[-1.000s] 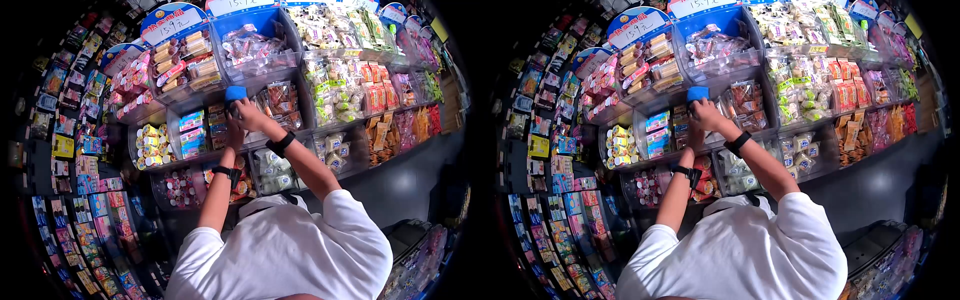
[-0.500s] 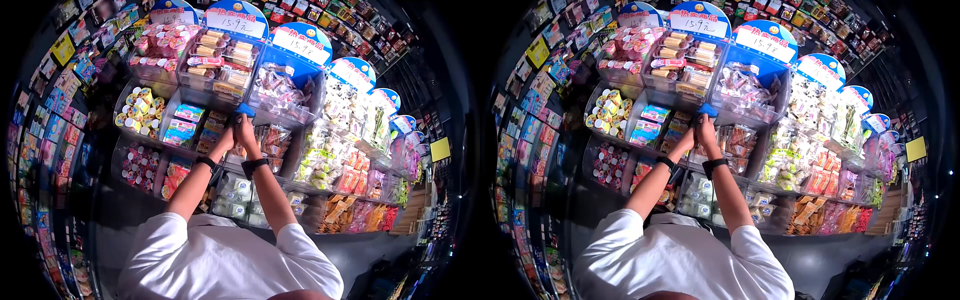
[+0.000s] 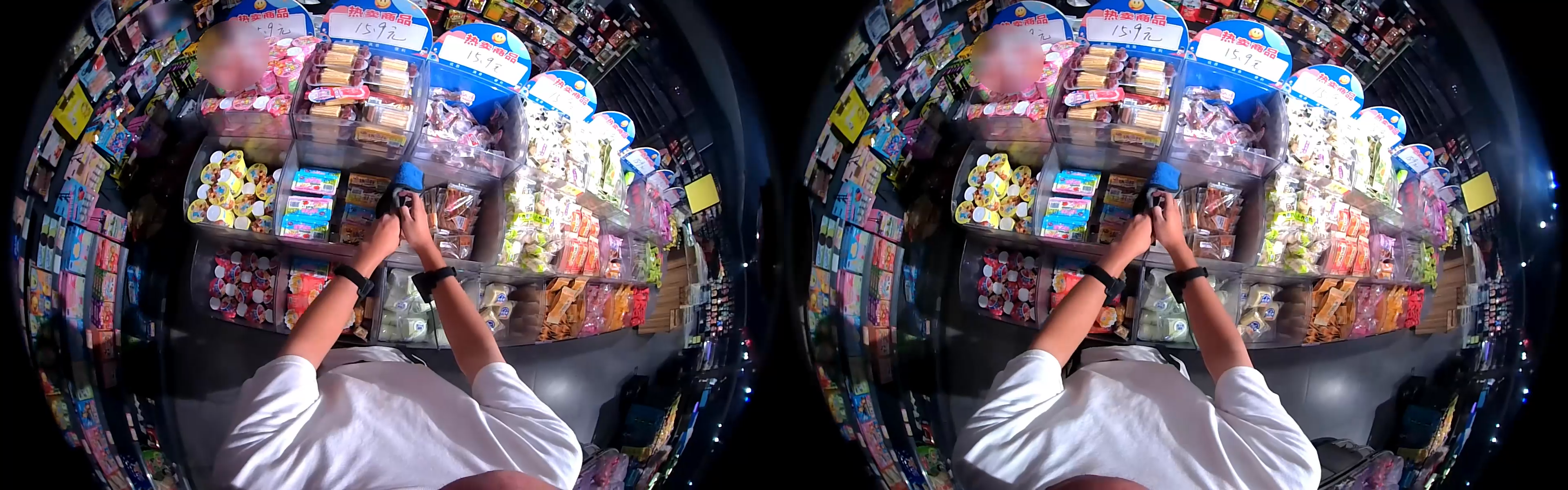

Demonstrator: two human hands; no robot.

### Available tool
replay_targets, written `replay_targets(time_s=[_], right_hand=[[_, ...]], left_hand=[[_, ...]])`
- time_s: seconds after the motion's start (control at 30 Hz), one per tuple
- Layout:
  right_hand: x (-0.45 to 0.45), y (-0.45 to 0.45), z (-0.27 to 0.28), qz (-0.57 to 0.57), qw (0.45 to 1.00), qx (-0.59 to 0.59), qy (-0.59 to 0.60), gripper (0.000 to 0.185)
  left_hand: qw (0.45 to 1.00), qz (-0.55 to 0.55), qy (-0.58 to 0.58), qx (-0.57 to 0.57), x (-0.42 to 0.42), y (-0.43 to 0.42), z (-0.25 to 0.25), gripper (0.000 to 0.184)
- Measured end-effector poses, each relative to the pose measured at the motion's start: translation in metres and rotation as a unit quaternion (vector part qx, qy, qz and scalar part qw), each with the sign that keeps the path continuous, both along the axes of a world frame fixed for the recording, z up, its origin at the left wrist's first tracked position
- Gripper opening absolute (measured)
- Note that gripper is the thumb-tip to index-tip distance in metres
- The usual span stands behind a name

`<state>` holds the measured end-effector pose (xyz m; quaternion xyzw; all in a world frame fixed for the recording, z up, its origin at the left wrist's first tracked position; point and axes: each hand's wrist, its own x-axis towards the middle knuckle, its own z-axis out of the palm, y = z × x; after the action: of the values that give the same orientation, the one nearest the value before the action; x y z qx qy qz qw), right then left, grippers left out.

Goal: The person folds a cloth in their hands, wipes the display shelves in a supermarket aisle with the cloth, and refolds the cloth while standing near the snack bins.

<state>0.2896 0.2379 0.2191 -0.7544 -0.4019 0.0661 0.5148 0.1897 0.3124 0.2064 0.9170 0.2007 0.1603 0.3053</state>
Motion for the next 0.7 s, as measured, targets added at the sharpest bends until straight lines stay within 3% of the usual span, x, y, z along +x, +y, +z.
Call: replay_targets(time_s=[0.03,0.07,0.13,0.17,0.2,0.23,0.27,0.33,0.4,0.47,0.53,0.63,0.7], right_hand=[[-0.002,0.000,0.001,-0.010,0.999,-0.019,0.032,0.031],[-0.004,0.001,0.001,-0.023,0.998,-0.031,0.043,0.030],[-0.029,0.004,0.022,-0.043,0.999,0.003,0.005,0.027],[-0.032,0.008,0.009,-0.023,0.998,0.019,0.050,0.028],[-0.054,0.015,0.030,-0.018,0.996,-0.006,-0.087,0.032],[-0.076,0.026,0.046,-0.003,1.000,-0.016,0.006,0.033],[-0.092,0.038,0.052,0.008,0.995,-0.025,0.099,0.034],[-0.116,0.076,0.050,0.030,0.998,0.062,-0.009,0.032],[-0.140,0.111,0.058,0.043,0.996,0.071,-0.011,0.032],[-0.156,0.140,0.054,0.099,0.994,0.004,-0.055,0.037],[-0.191,0.163,0.048,0.134,0.986,0.020,-0.101,0.042],[-0.219,0.177,0.032,0.158,0.979,0.003,-0.132,0.048],[-0.210,0.176,0.016,0.160,0.984,-0.009,-0.079,0.043]], left_hand=[[0.999,-0.032,-0.011,0.007,-0.004,0.010,0.003,0.021],[0.997,0.007,-0.070,0.005,-0.010,0.012,0.004,0.032],[0.990,-0.022,0.031,-0.139,-0.041,0.037,0.069,0.050],[0.988,-0.015,0.026,-0.149,-0.058,0.045,0.080,0.050],[0.983,-0.053,-0.092,-0.147,-0.076,0.056,0.085,0.052],[0.964,-0.091,-0.207,-0.137,-0.095,0.069,0.094,0.055],[0.957,-0.110,-0.230,-0.136,-0.112,0.079,0.108,0.058],[0.937,-0.111,-0.301,-0.137,-0.138,0.099,0.112,0.058],[0.944,-0.089,-0.274,-0.160,-0.160,0.119,0.110,0.056],[0.962,-0.006,-0.272,-0.034,-0.175,0.136,0.094,0.055],[0.975,0.049,-0.203,0.077,-0.201,0.154,0.089,0.057],[0.989,0.065,-0.134,0.003,-0.225,0.168,0.075,0.065],[0.988,0.054,-0.146,-0.014,-0.230,0.172,0.063,0.069]])
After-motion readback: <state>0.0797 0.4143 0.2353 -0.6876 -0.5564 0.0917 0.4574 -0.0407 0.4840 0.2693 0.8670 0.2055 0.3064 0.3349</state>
